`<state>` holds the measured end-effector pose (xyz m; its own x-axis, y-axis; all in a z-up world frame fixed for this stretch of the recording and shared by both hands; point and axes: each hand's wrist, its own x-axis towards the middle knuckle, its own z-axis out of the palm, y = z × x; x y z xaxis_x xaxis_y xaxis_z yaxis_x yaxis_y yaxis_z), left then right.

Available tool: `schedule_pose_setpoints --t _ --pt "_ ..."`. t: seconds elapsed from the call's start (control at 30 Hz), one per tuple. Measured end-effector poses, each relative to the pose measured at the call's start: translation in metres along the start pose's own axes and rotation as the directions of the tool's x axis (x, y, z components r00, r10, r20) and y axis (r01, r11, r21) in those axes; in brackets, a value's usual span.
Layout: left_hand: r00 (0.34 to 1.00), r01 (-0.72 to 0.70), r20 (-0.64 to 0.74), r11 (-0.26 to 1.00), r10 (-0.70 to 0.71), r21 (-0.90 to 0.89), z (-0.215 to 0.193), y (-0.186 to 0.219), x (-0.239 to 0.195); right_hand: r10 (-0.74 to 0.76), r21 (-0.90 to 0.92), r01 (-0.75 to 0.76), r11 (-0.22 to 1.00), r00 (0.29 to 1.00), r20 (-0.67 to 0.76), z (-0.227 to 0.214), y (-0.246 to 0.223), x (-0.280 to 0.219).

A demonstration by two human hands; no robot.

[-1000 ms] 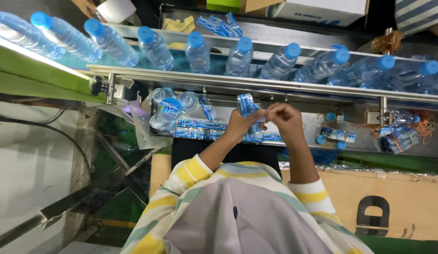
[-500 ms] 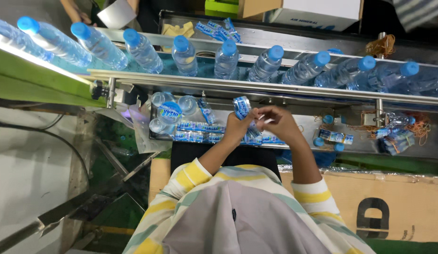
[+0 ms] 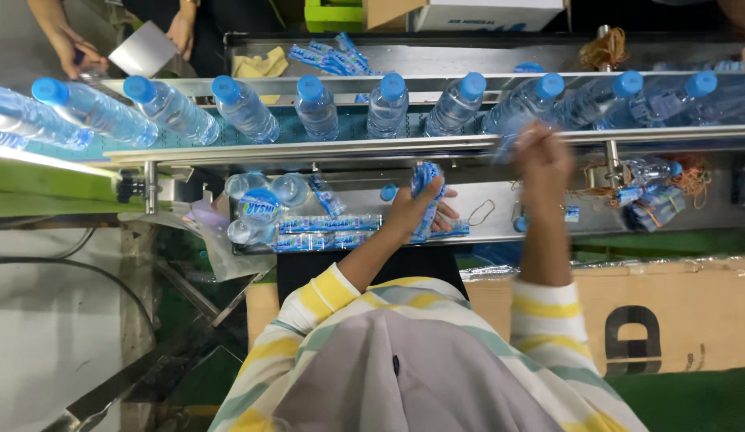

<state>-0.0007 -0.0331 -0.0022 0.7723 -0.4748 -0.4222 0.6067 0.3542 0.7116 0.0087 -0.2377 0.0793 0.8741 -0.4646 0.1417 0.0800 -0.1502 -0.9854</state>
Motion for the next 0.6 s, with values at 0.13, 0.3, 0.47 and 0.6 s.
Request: schedule_pose_setpoints --t 0.13,0.3,0.47,0.6 --pt "0.996 0.09 0.015 0.994 -0.089 -0.068 -0.001 0.006 0.0 -0.473 -0.592 0.458 0.663 0.869 0.143 -0.049 -0.015 0.069" --pt "0.985 -0.011 0.174 0.998 0.021 -0.058 -0.009 0.006 -0.008 -0.682 -0.567 0.73 0.382 0.636 0.361 -0.059 -0.009 0.108" --pt "0.998 0.053 0.046 0.996 -0.05 -0.075 -0.01 0.0 0.0 -0.383 -0.656 0.428 0.622 0.897 0.222 -0.063 -0.002 0.09" --pt "0.998 -0.009 0.068 0.996 0.016 -0.091 -0.01 -0.007 0.01 -0.197 -0.691 0.223 0.687 0.973 0.119 -0.079 0.023 0.091"
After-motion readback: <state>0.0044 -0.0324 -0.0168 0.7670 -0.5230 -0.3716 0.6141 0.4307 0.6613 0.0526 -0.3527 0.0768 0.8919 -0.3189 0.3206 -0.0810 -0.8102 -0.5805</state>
